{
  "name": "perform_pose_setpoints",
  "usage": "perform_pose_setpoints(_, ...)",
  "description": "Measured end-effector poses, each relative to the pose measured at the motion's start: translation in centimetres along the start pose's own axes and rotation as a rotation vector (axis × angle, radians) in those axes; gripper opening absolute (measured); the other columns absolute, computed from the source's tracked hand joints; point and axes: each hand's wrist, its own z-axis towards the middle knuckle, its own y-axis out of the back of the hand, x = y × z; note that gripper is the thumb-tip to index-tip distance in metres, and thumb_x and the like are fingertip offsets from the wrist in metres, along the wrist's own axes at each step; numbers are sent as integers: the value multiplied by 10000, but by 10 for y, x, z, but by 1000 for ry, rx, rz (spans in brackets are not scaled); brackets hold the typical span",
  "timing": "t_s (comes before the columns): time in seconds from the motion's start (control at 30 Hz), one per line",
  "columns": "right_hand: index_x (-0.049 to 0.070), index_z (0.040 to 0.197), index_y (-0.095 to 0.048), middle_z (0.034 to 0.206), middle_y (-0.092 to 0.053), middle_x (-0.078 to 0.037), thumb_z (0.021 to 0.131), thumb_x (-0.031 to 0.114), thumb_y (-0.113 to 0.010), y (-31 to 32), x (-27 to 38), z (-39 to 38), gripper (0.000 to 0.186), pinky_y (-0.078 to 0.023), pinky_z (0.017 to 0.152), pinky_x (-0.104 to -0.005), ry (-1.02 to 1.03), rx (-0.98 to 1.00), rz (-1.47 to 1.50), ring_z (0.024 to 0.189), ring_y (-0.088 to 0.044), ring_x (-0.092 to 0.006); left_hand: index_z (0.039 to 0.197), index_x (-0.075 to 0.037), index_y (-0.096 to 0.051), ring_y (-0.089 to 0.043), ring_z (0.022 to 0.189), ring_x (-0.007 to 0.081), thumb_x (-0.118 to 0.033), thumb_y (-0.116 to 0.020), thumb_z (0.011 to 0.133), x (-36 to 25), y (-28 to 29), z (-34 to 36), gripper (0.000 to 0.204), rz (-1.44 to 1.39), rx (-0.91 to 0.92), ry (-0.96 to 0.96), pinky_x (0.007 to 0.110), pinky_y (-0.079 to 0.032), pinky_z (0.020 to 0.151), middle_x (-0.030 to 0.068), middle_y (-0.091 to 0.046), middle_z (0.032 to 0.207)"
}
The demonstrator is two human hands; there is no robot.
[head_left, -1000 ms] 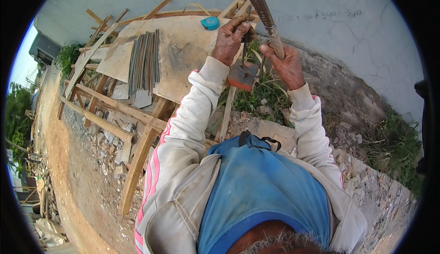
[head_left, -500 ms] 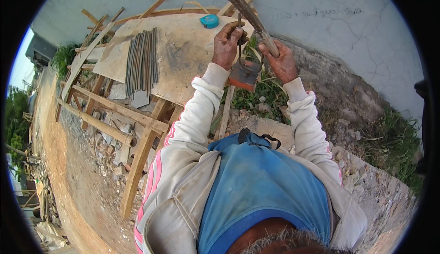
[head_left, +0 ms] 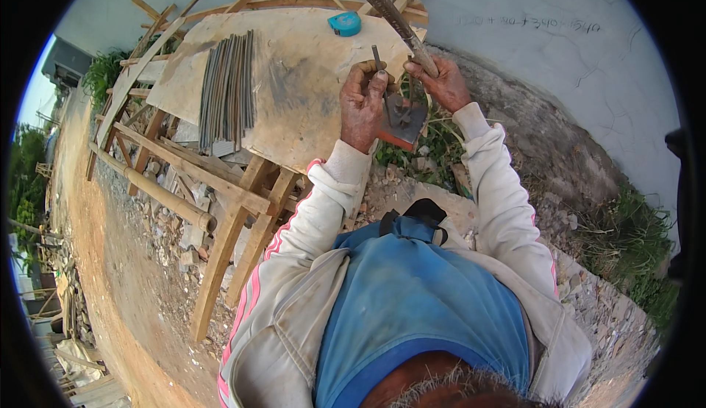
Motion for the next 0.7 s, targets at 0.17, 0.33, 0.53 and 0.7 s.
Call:
perform_pose_setpoints(0.17, 37, 956, -698, 684, -562, 15, 865, 461, -752, -6, 4, 35, 437, -425, 578, -308, -80, 269, -4, 626, -493, -101, 1225, 2, -537, -648, 876, 165, -196, -581, 1004, -6, -5, -6, 300, 56, -117, -51, 311, -520, 831, 70, -639, 942)
perform_pose_setpoints(0.33, 62, 908, -673, 631, -464, 74, 885, 403, -750, -23, 6, 59, 350, -338, 504, -257, 11, 487, 76, 566, -420, -53, 1212, 9, -546, -597, 844, 139, -221, -573, 1008, -13, 1, -4, 309, 20, -343, -59, 297, -501, 801, 60, -619, 922)
perform_pose_setpoints(0.53, 56, 807, -635, 609, -488, 51, 895, 443, -726, -30, 7, 93, 407, -352, 500, -282, 80, 826, 52, 550, -433, -69, 1157, 11, -573, -573, 781, 124, -203, -571, 1000, -11, -15, -6, 265, 193, -614, -89, 280, -481, 734, 35, -593, 864)
perform_pose_setpoints(0.7, 60, 792, -617, 597, -487, 49, 897, 446, -720, -29, 3, 105, 413, -347, 468, -274, 91, 977, 107, 515, -431, -64, 1109, 7, -590, -569, 726, 118, -200, -565, 1000, -4, -26, -2, 235, 358, -688, -156, 263, -472, 691, 11, -573, 785)
